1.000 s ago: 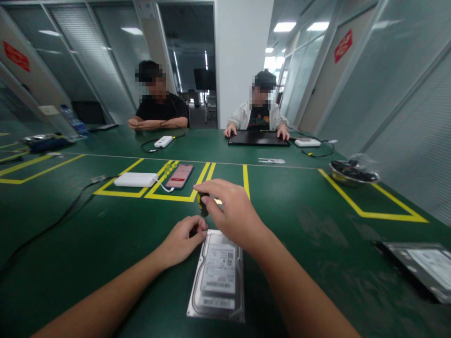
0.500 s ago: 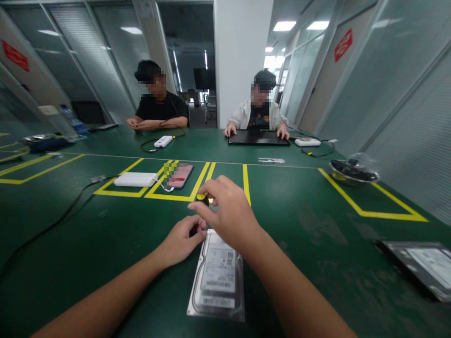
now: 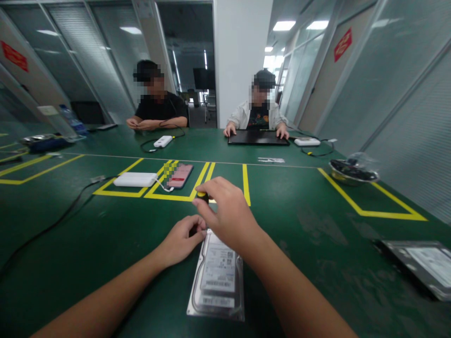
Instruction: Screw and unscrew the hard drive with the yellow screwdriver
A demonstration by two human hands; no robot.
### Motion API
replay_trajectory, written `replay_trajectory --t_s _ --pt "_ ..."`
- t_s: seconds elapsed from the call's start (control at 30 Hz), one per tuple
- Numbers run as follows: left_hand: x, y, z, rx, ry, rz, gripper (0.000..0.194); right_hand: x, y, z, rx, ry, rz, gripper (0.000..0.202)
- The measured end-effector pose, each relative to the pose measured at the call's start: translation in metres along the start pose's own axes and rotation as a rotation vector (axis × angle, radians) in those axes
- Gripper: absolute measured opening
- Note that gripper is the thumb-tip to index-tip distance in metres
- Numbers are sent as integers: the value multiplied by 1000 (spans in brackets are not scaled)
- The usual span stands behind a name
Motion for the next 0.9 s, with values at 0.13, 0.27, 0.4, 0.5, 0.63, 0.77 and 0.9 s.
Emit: replay_trajectory --t_s 0.13,0.27,0.4,0.5,0.63,0.77,0.9 --pt "0 0 0 3 -9 2 2 -1 0 0 -17 -9 -79 15" --pt "0 0 -1 4 -22 8 1 -1 0 1 -11 -20 -78 13" --pt "-2 -2 0 2 -12 2 4 0 0 2 12 -61 -23 14" --pt "-4 -3 0 -3 -8 1 6 -1 -1 2 18 -67 33 21" --pt "-3 -2 0 10 -12 4 4 -2 -3 3 15 -48 51 22" --pt "-2 -1 0 16 -16 -3 3 -2 -1 1 18 -25 8 12" --pt "0 0 1 3 -17 -2 2 -2 0 1 -14 -32 -50 11"
Point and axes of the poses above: each hand's wrist, its own z-axis away from the middle knuckle, its own y-axis out of the back of the hand, x = y × z, the point moved 3 cm from there along -z, towards the middle knuckle, and after that the axes turned 14 degrees about x, right-handed, at the moved point
